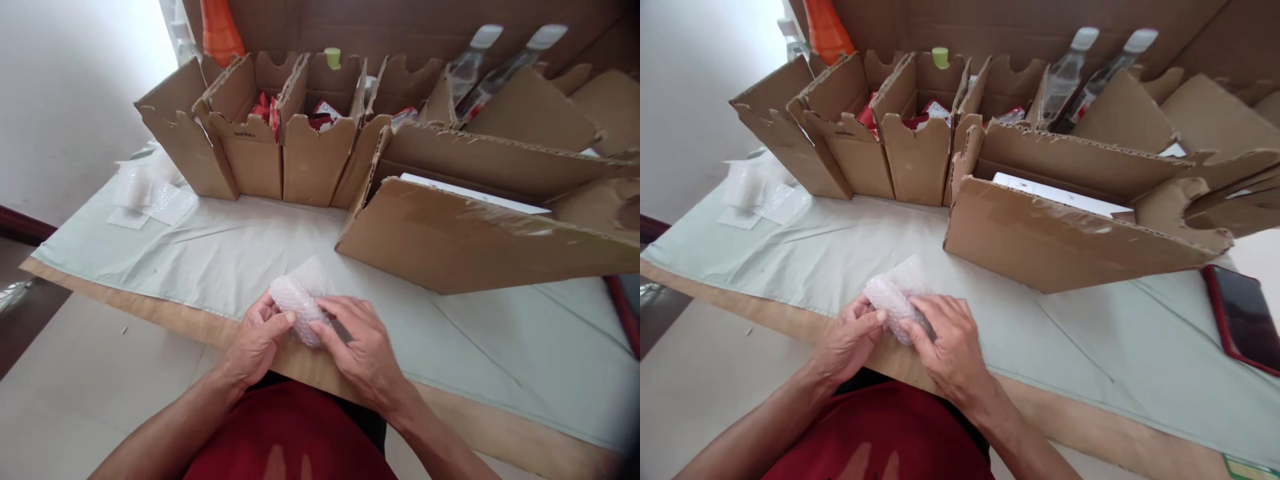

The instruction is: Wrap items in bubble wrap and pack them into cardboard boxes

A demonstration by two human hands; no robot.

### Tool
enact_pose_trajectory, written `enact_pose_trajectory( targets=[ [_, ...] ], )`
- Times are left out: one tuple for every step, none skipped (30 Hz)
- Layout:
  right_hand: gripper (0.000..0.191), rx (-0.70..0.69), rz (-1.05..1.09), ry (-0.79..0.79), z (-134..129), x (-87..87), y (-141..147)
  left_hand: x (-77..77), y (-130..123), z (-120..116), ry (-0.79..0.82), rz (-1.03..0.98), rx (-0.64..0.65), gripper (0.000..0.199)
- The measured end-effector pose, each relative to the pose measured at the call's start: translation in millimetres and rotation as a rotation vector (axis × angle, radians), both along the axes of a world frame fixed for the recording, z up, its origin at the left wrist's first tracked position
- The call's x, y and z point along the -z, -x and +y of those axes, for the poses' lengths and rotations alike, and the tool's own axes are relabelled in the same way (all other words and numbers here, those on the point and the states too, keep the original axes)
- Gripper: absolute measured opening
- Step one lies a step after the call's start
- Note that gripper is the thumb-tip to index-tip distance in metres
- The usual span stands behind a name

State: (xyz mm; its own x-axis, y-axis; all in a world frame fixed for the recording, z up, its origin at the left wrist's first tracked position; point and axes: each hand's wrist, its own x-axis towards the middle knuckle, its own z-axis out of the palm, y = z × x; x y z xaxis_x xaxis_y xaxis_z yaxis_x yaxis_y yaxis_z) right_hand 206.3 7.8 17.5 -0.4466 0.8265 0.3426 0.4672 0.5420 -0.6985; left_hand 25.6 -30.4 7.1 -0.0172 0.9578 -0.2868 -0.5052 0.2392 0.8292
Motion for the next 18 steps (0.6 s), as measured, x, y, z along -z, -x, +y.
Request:
enact_pose_trajectory(
  targets=[
    [0.023,0.064,0.004,-0.056,1,-2.4,-6,-0.6,-1,1,0.010,-0.031,-0.004,0.060],
    [0.028,0.129,0.016,-0.075,4,-4.9,-12,-1.2,-1,0,0.018,-0.055,0.004,0.060],
    [0.033,0.175,0.040,-0.045,7,-7.4,-17,-1.7,0,0,0.021,-0.072,0.019,0.059],
    [0.038,0.188,0.077,0.035,10,-9.7,-21,-1.9,0,-1,0.020,-0.084,0.034,0.057],
    [0.041,0.161,0.130,0.148,13,-11.8,-23,-2.0,1,-2,0.016,-0.090,0.051,0.055],
    [0.042,0.103,0.194,0.271,15,-13.6,-24,-2.0,1,-3,0.011,-0.089,0.068,0.054],
    [0.042,0.028,0.256,0.383,16,-15.2,-22,-1.9,1,-3,0.005,-0.078,0.079,0.053],
    [0.040,-0.040,0.304,0.465,16,-16.6,-20,-1.9,0,-2,-0.004,-0.055,0.078,0.053],
    [0.037,-0.086,0.330,0.508,14,-17.8,-16,-2.0,0,-1,-0.019,-0.016,0.063,0.052],
    [0.034,-0.100,0.332,0.512,12,-19.1,-13,-2.3,-1,-1,-0.038,0.042,0.039,0.051],
    [0.032,-0.089,0.313,0.488,9,-20.2,-10,-2.7,-1,0,-0.063,0.123,0.013,0.048],
    [0.029,-0.064,0.283,0.459,6,-21.1,-9,-3.2,-2,1,-0.095,0.233,-0.015,0.044],
    [0.028,-0.041,0.255,0.434,3,-21.8,-8,-3.7,-2,2,-0.138,0.376,-0.046,0.038],
    [0.030,-0.024,0.236,0.424,1,-22.1,-7,-3.9,-3,3,-0.197,0.546,-0.080,0.031],
    [0.036,-0.011,0.227,0.427,0,-21.9,-7,-3.6,-4,3,-0.272,0.728,-0.120,0.026],
    [0.043,0.000,0.224,0.444,-1,-21.2,-6,-2.7,-6,4,-0.358,0.901,-0.164,0.024],
    [0.053,0.015,0.222,0.466,-1,-20.2,-6,-1.0,-8,4,-0.442,1.049,-0.203,0.026],
    [0.062,0.035,0.219,0.490,-1,-18.7,-5,1.3,-11,4,-0.516,1.160,-0.228,0.029]
  ],
)
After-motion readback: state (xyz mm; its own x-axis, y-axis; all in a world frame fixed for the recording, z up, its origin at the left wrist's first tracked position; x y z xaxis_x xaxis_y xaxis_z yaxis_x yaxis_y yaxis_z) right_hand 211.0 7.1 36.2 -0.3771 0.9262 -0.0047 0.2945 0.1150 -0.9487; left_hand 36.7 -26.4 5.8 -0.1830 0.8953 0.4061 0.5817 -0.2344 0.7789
